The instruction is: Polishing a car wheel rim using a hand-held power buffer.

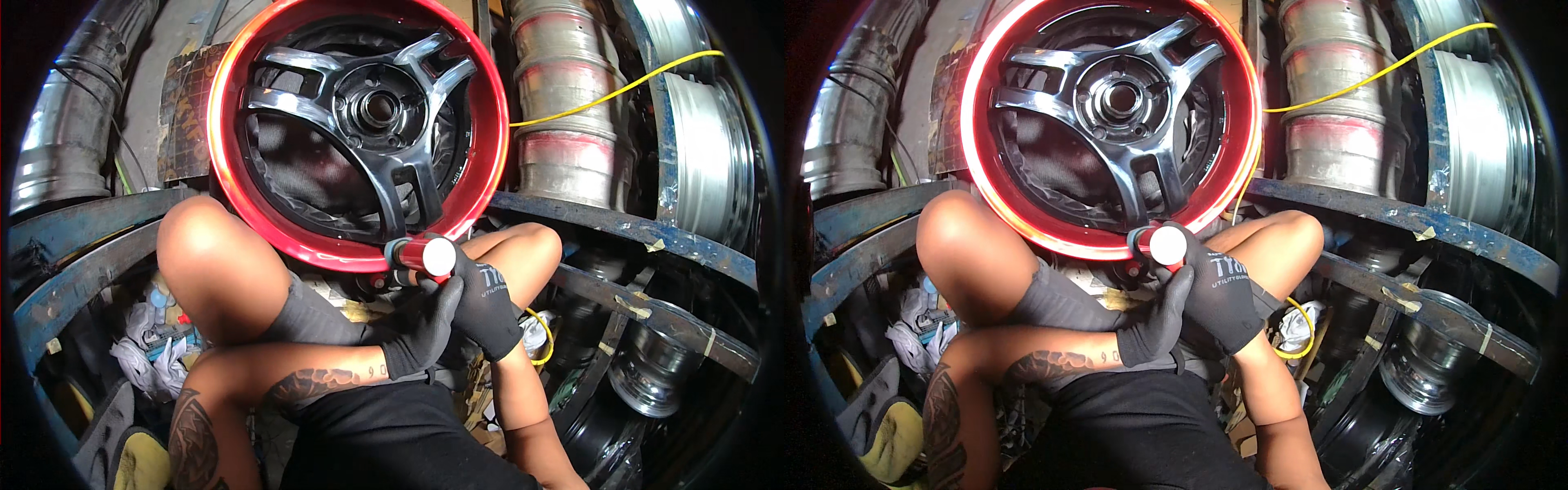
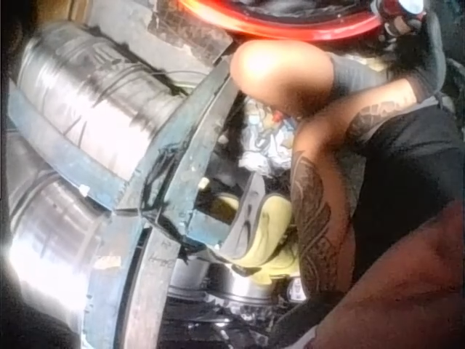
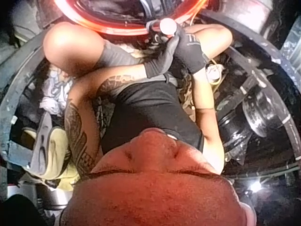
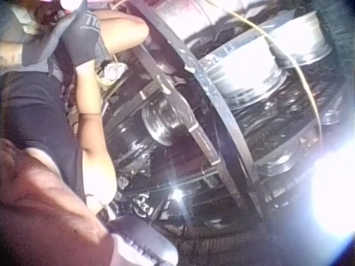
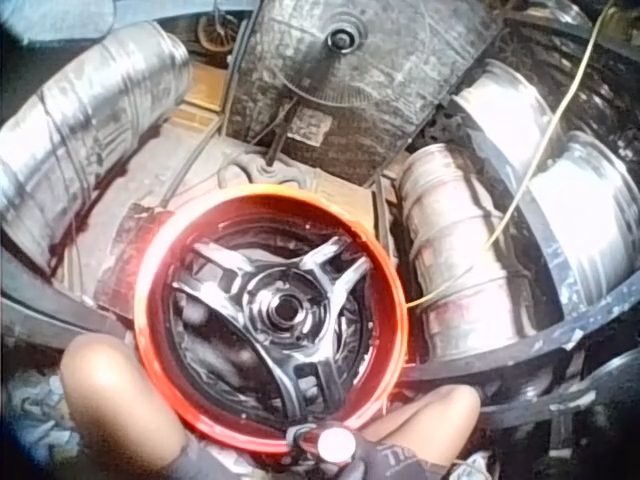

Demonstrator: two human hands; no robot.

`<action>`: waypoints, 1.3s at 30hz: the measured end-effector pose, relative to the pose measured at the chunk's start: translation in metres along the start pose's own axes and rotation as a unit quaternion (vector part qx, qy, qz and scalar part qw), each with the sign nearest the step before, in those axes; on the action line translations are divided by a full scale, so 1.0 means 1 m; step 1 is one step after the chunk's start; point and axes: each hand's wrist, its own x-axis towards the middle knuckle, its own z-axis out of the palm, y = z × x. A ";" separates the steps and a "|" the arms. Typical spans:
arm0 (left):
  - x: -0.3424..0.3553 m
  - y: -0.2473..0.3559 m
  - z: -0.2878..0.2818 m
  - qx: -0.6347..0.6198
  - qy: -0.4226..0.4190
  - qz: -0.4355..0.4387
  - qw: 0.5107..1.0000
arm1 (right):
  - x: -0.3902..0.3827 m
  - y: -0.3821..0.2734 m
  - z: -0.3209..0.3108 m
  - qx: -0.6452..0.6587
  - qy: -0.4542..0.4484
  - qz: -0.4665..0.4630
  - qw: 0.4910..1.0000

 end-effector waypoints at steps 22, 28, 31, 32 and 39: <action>0.061 0.051 -0.004 -0.215 0.036 0.105 0.970 | 0.077 -0.006 0.002 -0.055 0.095 -0.014 0.994; 0.076 0.070 -0.002 -0.257 0.018 0.134 0.957 | 0.096 -0.007 -0.007 -0.094 0.103 0.009 0.990; 0.074 0.077 0.001 -0.271 0.011 0.129 0.954 | 0.096 -0.011 -0.011 -0.074 0.101 0.004 0.992; 0.073 0.079 0.001 -0.286 0.016 0.105 0.952 | 0.096 -0.012 -0.012 -0.063 0.093 0.003 0.994; 0.074 0.085 0.001 -0.237 0.069 0.153 0.957 | 0.113 -0.013 -0.013 -0.021 0.058 -0.015 0.998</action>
